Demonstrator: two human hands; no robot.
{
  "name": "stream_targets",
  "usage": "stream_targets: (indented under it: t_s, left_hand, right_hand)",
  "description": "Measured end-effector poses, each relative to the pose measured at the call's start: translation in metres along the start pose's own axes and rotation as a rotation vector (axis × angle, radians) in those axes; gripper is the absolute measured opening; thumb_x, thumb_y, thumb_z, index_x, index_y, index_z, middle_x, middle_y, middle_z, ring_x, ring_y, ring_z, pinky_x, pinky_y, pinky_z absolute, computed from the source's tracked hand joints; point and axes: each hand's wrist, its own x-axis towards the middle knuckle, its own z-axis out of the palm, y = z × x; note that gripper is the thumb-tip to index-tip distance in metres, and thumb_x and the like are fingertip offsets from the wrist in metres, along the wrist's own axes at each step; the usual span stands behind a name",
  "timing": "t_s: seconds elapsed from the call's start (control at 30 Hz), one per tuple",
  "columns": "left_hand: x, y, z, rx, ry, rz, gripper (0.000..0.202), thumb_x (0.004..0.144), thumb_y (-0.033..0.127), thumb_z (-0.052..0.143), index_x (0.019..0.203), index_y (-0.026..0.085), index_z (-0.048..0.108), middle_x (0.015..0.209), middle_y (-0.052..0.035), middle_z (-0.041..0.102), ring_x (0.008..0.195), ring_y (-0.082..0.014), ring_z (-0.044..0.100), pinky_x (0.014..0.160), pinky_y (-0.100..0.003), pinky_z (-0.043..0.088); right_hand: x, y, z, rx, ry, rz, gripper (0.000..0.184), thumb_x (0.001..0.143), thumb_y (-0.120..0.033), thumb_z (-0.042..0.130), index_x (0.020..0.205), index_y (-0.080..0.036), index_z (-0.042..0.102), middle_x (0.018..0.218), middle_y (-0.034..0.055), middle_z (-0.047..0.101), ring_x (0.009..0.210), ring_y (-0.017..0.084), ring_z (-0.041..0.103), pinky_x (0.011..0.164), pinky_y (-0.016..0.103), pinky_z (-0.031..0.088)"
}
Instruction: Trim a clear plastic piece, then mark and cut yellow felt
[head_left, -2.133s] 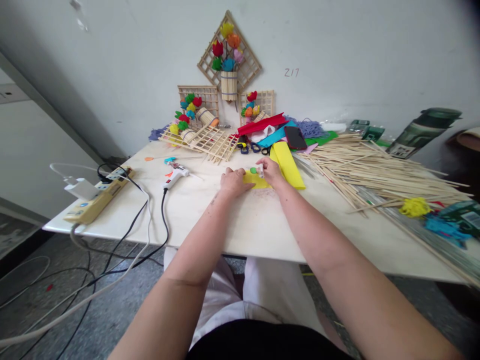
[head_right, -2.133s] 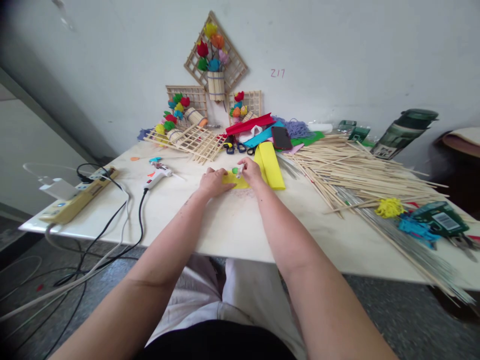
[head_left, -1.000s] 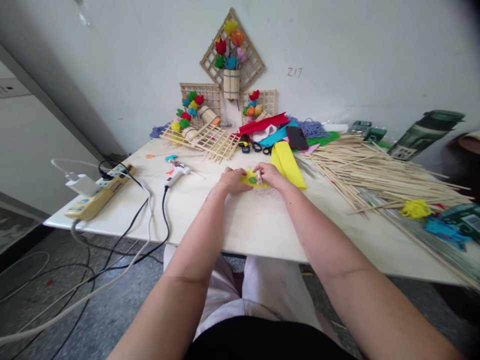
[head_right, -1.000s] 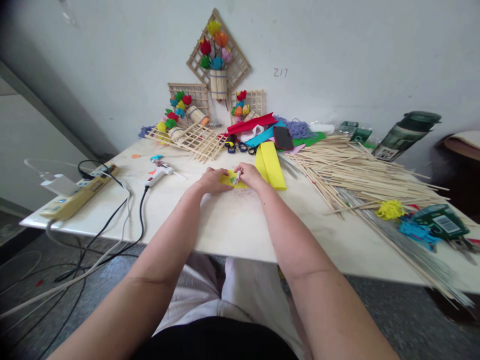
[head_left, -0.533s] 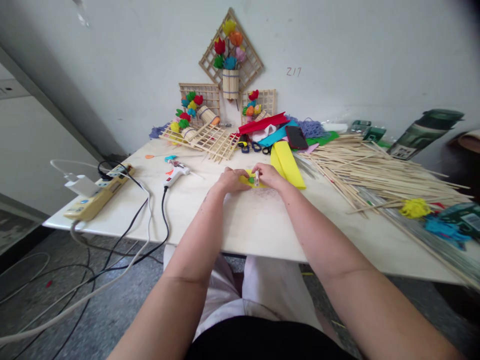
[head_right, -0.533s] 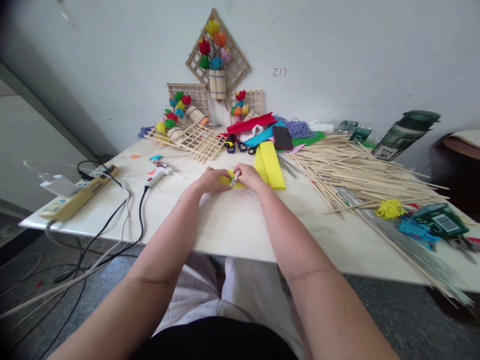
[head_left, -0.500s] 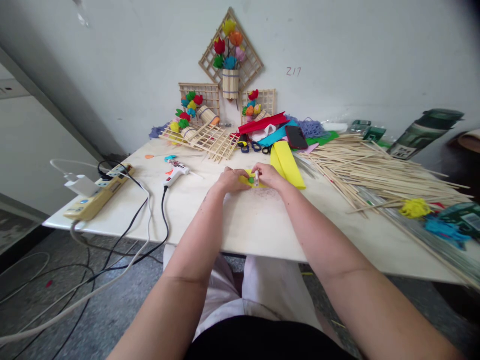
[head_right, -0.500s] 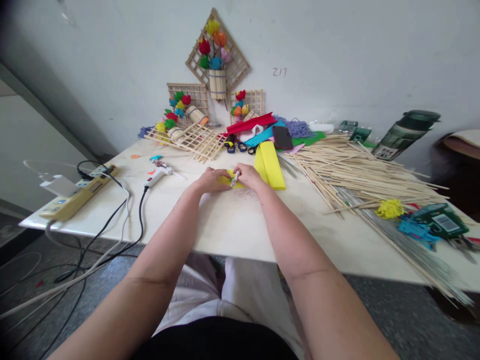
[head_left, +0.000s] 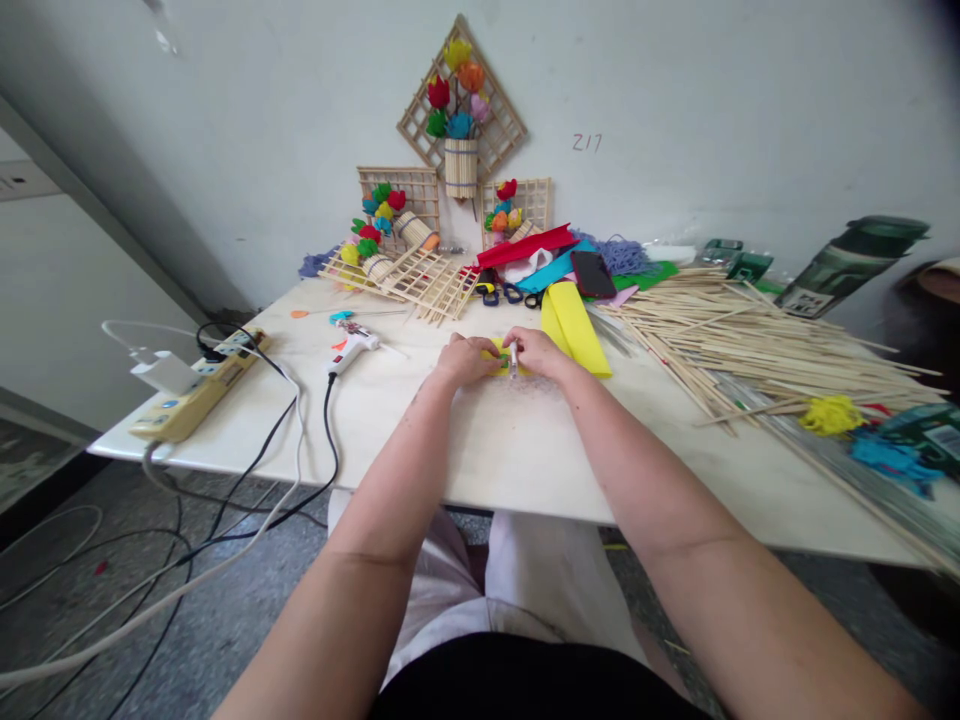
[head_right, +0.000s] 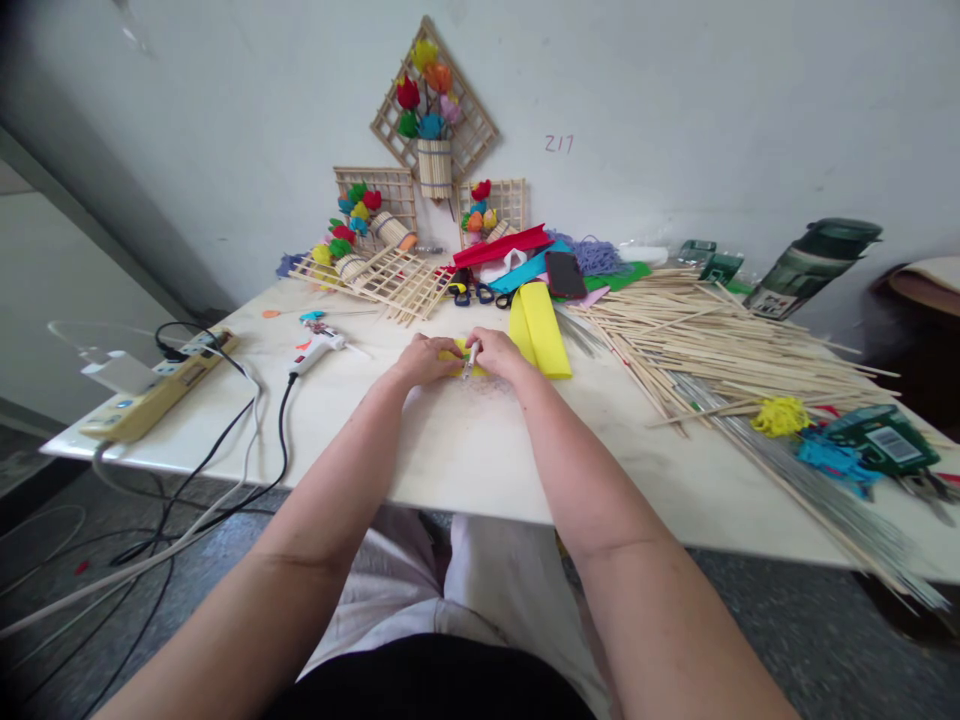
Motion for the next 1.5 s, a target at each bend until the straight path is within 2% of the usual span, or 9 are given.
stream_targets:
  t_s: [0.17, 0.3, 0.47, 0.53, 0.7, 0.8, 0.97, 1.23, 1.5]
  left_hand:
    - [0.001, 0.007, 0.006, 0.029, 0.091, -0.033, 0.03, 0.071, 0.051, 0.054, 0.093, 0.034, 0.066, 0.106, 0.0031, 0.065, 0.107, -0.0262, 0.046, 0.085, -0.036, 0.042]
    - [0.001, 0.008, 0.008, 0.039, 0.105, -0.02, 0.03, 0.071, 0.052, 0.054, 0.092, 0.034, 0.065, 0.109, 0.0031, 0.063, 0.105, -0.0276, 0.047, 0.085, -0.039, 0.042]
    - [-0.001, 0.01, 0.007, 0.038, 0.11, -0.023, 0.031, 0.072, 0.054, 0.053, 0.091, 0.032, 0.065, 0.111, 0.0016, 0.062, 0.106, -0.0269, 0.046, 0.087, -0.039, 0.042]
    - [-0.001, 0.01, 0.008, 0.03, 0.117, -0.018, 0.029, 0.072, 0.052, 0.055, 0.092, 0.032, 0.065, 0.116, 0.0024, 0.059, 0.107, -0.0265, 0.045, 0.088, -0.039, 0.041]
    - [0.0, 0.009, 0.01, 0.029, 0.145, -0.017, 0.029, 0.071, 0.052, 0.057, 0.091, 0.033, 0.066, 0.13, 0.0025, 0.048, 0.116, -0.028, 0.039, 0.093, -0.041, 0.038]
    - [0.001, 0.009, 0.011, 0.034, 0.164, -0.024, 0.029, 0.07, 0.052, 0.058, 0.091, 0.033, 0.066, 0.131, 0.0023, 0.047, 0.119, -0.0285, 0.037, 0.094, -0.042, 0.037]
    - [0.002, 0.008, 0.013, 0.022, 0.156, -0.038, 0.028, 0.07, 0.052, 0.058, 0.09, 0.034, 0.065, 0.13, 0.0037, 0.048, 0.119, -0.0281, 0.036, 0.094, -0.043, 0.037]
    - [0.001, 0.009, 0.013, 0.009, 0.153, -0.049, 0.028, 0.07, 0.051, 0.059, 0.089, 0.032, 0.065, 0.127, 0.0044, 0.051, 0.115, -0.0277, 0.039, 0.092, -0.042, 0.037]
    - [0.001, 0.009, 0.012, -0.001, 0.17, -0.055, 0.026, 0.069, 0.049, 0.062, 0.088, 0.032, 0.067, 0.126, 0.0045, 0.052, 0.114, -0.0271, 0.041, 0.092, -0.041, 0.037]
  right_hand:
    - [0.001, 0.003, 0.001, 0.011, -0.007, 0.002, 0.024, 0.061, -0.011, 0.057, 0.083, -0.018, 0.065, 0.061, -0.0027, 0.056, 0.056, 0.011, 0.046, 0.056, 0.022, 0.036]
    - [0.001, 0.005, 0.001, 0.087, 0.019, 0.011, 0.02, 0.063, -0.011, 0.056, 0.08, -0.017, 0.063, 0.06, -0.0033, 0.056, 0.057, 0.011, 0.049, 0.057, 0.022, 0.037]
    - [0.001, 0.004, 0.001, 0.268, 0.056, 0.166, 0.012, 0.073, -0.021, 0.053, 0.081, -0.018, 0.061, 0.057, -0.0025, 0.057, 0.055, 0.011, 0.053, 0.055, 0.022, 0.04]
    - [0.002, 0.004, 0.002, 0.293, 0.091, 0.196, 0.015, 0.077, -0.028, 0.052, 0.081, -0.017, 0.061, 0.056, -0.0011, 0.058, 0.051, 0.011, 0.052, 0.053, 0.022, 0.041]
    - [0.005, 0.009, 0.004, 0.251, 0.213, 0.161, 0.03, 0.081, -0.041, 0.049, 0.072, -0.016, 0.061, 0.057, 0.0023, 0.061, 0.049, 0.011, 0.053, 0.053, 0.022, 0.042]
    - [0.005, 0.01, 0.004, 0.202, 0.203, 0.164, 0.025, 0.079, -0.038, 0.053, 0.069, -0.016, 0.061, 0.058, 0.0028, 0.062, 0.052, 0.012, 0.055, 0.055, 0.023, 0.043]
    - [0.004, 0.006, 0.005, 0.161, 0.168, 0.159, 0.014, 0.074, -0.027, 0.057, 0.081, -0.017, 0.064, 0.063, 0.0022, 0.065, 0.063, 0.014, 0.06, 0.06, 0.022, 0.044]
    - [0.002, 0.002, 0.005, 0.214, 0.149, 0.168, 0.021, 0.082, -0.037, 0.051, 0.078, -0.018, 0.058, 0.066, 0.0027, 0.067, 0.05, 0.012, 0.058, 0.055, 0.023, 0.045]
    - [0.0, -0.002, 0.003, 0.103, 0.107, 0.185, 0.024, 0.083, -0.04, 0.05, 0.078, -0.018, 0.057, 0.068, 0.0012, 0.069, 0.052, 0.012, 0.061, 0.06, 0.024, 0.046]
